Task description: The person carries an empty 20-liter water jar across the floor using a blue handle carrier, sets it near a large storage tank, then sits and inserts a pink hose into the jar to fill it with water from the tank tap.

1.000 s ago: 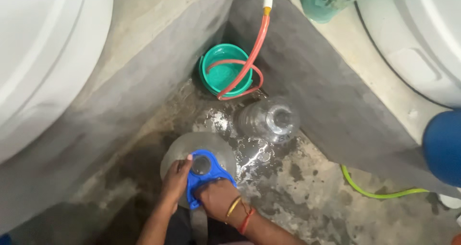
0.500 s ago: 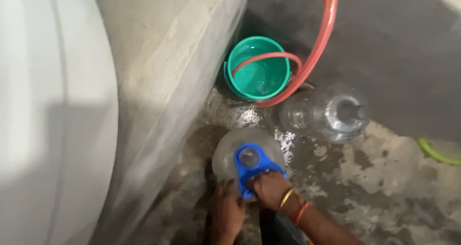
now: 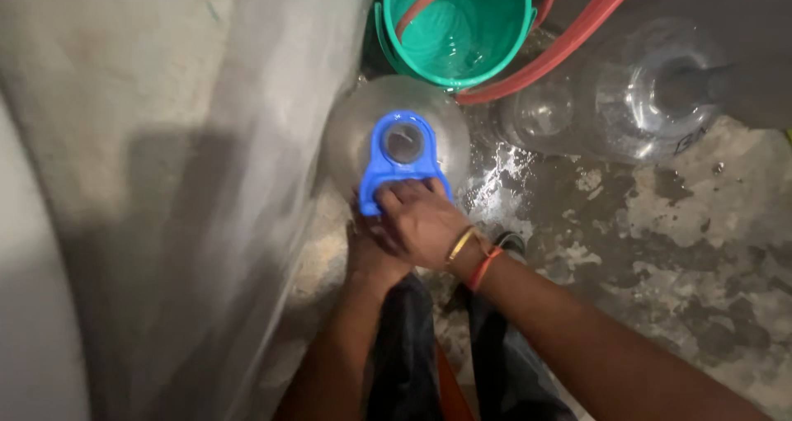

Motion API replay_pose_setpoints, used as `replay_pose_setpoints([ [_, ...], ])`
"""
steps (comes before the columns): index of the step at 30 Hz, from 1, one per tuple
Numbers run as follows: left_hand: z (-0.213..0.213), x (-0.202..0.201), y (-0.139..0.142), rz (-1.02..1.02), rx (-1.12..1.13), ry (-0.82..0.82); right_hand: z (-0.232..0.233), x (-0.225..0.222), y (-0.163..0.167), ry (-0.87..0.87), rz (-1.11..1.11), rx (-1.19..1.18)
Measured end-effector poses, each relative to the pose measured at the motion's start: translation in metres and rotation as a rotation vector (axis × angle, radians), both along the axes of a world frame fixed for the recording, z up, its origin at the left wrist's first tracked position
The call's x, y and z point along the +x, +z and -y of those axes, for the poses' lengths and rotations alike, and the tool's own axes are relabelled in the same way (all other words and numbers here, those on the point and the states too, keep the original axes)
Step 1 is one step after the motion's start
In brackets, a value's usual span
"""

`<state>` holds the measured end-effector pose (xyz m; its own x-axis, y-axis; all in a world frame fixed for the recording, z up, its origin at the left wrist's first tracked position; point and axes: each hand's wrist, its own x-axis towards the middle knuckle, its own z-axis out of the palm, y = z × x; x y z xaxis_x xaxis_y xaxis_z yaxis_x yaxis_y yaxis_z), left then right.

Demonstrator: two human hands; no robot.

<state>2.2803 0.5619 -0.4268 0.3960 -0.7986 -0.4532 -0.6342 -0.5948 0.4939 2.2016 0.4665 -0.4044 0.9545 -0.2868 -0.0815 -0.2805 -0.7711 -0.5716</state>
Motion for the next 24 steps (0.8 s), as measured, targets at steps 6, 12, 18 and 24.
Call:
replay_pose_setpoints([
  [6, -0.018, 0.015, 0.001, -0.177, 0.151, -0.065, -0.021, 0.009, -0.002, -0.111, -0.158, 0.131],
  [12, -0.045, -0.01, -0.01, -0.074, -0.024, -0.086, -0.042, -0.026, -0.014, -0.095, -0.278, 0.094],
  [18, -0.054, -0.044, -0.026, -0.602, -0.034, 0.545, -0.049, -0.054, -0.034, -0.139, -0.19, 0.163],
  [24, -0.028, -0.031, -0.026, -0.526, -0.265, 0.453, -0.038, -0.06, -0.029, -0.314, -0.166, 0.139],
])
